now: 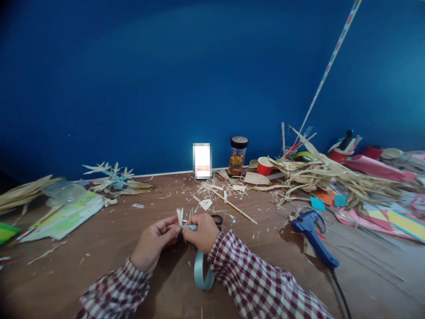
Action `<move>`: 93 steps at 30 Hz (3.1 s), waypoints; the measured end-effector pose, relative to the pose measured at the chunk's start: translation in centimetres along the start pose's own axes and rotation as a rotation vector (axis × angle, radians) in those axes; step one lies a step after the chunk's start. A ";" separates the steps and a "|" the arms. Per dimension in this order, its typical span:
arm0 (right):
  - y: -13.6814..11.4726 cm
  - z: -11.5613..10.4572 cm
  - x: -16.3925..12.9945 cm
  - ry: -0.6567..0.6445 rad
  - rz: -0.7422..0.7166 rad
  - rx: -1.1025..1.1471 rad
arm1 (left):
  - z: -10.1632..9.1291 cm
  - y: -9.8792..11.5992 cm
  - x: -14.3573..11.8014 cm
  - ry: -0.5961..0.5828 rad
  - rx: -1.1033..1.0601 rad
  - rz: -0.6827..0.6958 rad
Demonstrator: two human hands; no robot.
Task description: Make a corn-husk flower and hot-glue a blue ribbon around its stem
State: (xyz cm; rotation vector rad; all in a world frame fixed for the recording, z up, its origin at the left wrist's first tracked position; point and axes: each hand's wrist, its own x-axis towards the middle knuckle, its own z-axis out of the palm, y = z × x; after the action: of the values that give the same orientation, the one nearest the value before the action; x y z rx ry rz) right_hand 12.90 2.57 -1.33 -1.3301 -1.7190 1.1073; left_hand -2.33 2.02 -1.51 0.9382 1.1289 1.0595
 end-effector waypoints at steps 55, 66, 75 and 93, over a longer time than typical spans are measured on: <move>-2.2 -0.4 0.8 -0.079 -0.026 -0.091 | -0.8 0.7 0.3 0.066 0.200 0.160; 0.3 0.0 0.9 -0.096 0.011 0.111 | -0.2 0.0 0.2 0.039 0.019 0.074; -0.1 0.3 0.3 -0.080 -0.032 0.028 | -0.3 -0.2 0.5 0.057 -0.060 0.007; -0.9 -1.9 -0.6 -0.078 -0.205 -0.683 | -1.3 1.8 0.4 0.100 -0.508 -0.010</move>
State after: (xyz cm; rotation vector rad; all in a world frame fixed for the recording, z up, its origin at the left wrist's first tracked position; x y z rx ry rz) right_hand 14.36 2.28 0.21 -1.4551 -2.3506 0.4634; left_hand -3.84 2.93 -0.12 0.4801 0.8785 1.3159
